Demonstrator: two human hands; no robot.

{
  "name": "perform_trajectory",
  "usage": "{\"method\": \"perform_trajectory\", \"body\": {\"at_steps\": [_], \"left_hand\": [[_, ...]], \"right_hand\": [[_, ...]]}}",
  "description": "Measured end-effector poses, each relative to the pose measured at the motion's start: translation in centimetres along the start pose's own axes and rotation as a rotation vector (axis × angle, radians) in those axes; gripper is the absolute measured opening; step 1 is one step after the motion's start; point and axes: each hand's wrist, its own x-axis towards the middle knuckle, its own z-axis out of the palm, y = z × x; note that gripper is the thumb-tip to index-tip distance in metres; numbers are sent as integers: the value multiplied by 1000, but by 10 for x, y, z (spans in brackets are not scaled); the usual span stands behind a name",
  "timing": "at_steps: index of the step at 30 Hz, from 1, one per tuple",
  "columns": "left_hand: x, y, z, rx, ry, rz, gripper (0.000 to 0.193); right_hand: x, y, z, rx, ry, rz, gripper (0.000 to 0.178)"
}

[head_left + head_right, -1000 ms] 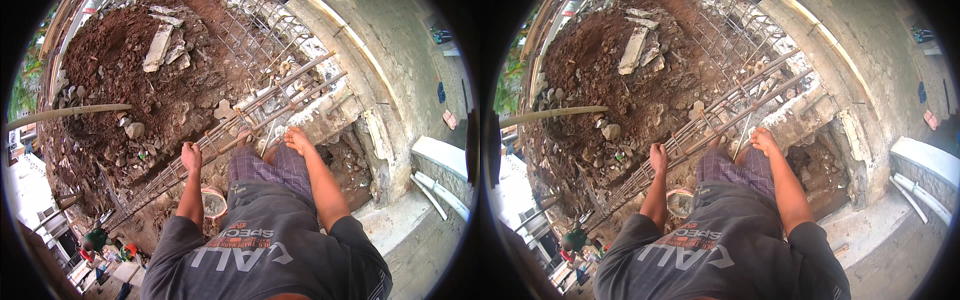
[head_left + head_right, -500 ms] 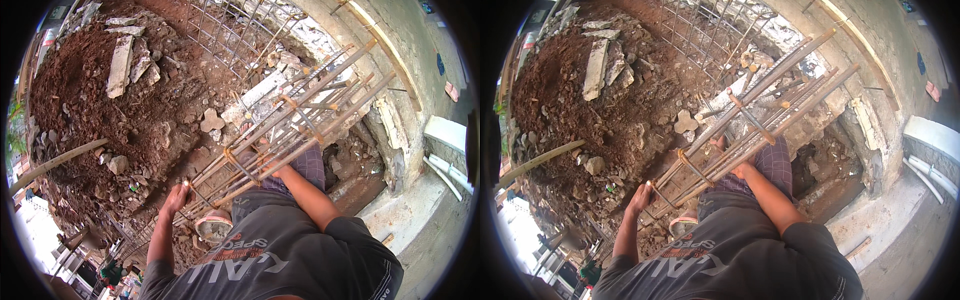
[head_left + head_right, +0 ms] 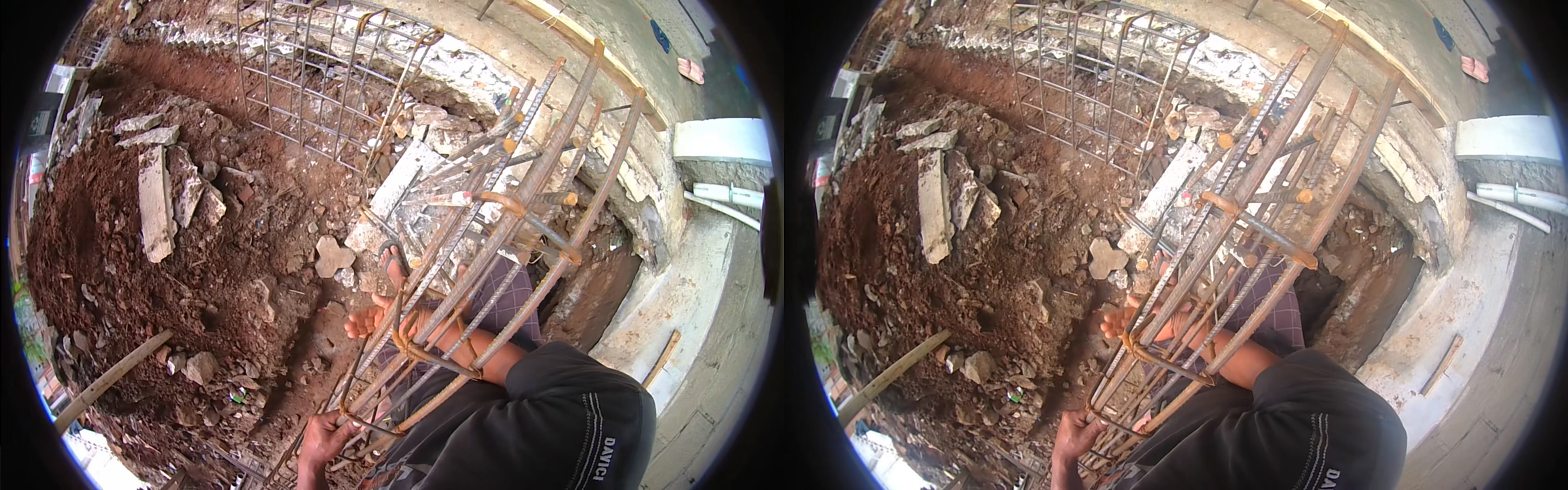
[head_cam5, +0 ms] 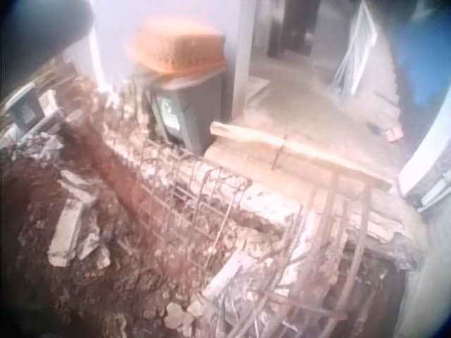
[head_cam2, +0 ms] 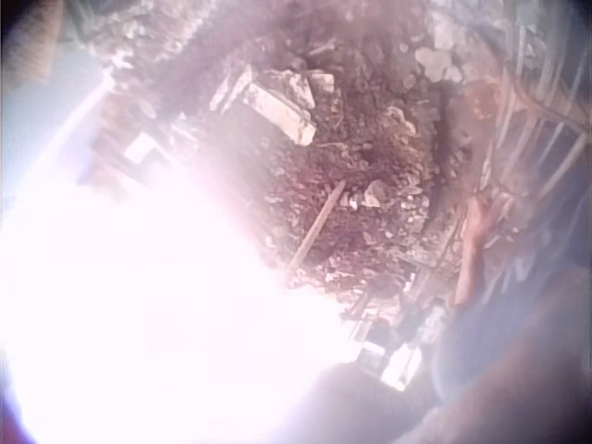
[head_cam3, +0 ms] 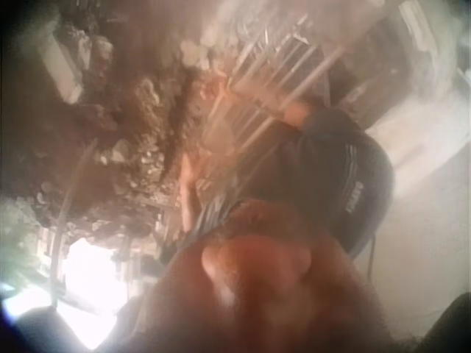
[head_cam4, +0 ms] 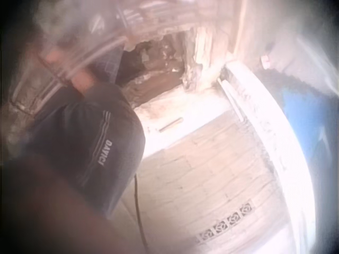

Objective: The person lifts and positions a long steel rebar cage into a foundation trench. They adjust the cage's placement and later work with another person to lower a second cage into the trench.

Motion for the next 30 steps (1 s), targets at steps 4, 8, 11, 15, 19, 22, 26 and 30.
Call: {"method": "perform_trajectory", "body": {"at_steps": [4, 8, 11, 15, 19, 22, 26, 30], "left_hand": [[-16, 17, -2, 2, 28, -83, 39], [-30, 20, -6, 14, 40, -69, 34], [-39, 10, -8, 29, 5, -78, 29], [-51, 11, -12, -128, 125, 49, 27], [-94, 48, -37, -150, 88, -29, 5], [-130, 84, -48, -44, 151, -26, 6], [-188, 113, -60, -114, 334, -86, 29], [-230, 113, -68, 103, 697, -46, 34]], "right_hand": [[-3, 5, 21, 119, -221, -118, 64], [-11, -4, 42, -88, -73, -96, 69], [-24, -12, 67, 31, 89, 82, 72], [-24, -15, 97, 231, -60, 89, 66], [-19, 4, 126, 100, 105, 36, 48], [-14, 14, 156, 74, 103, 60, 46], [3, 25, 211, 52, 42, 81, 41], [34, 29, 262, -91, -63, 78, 46]]}}
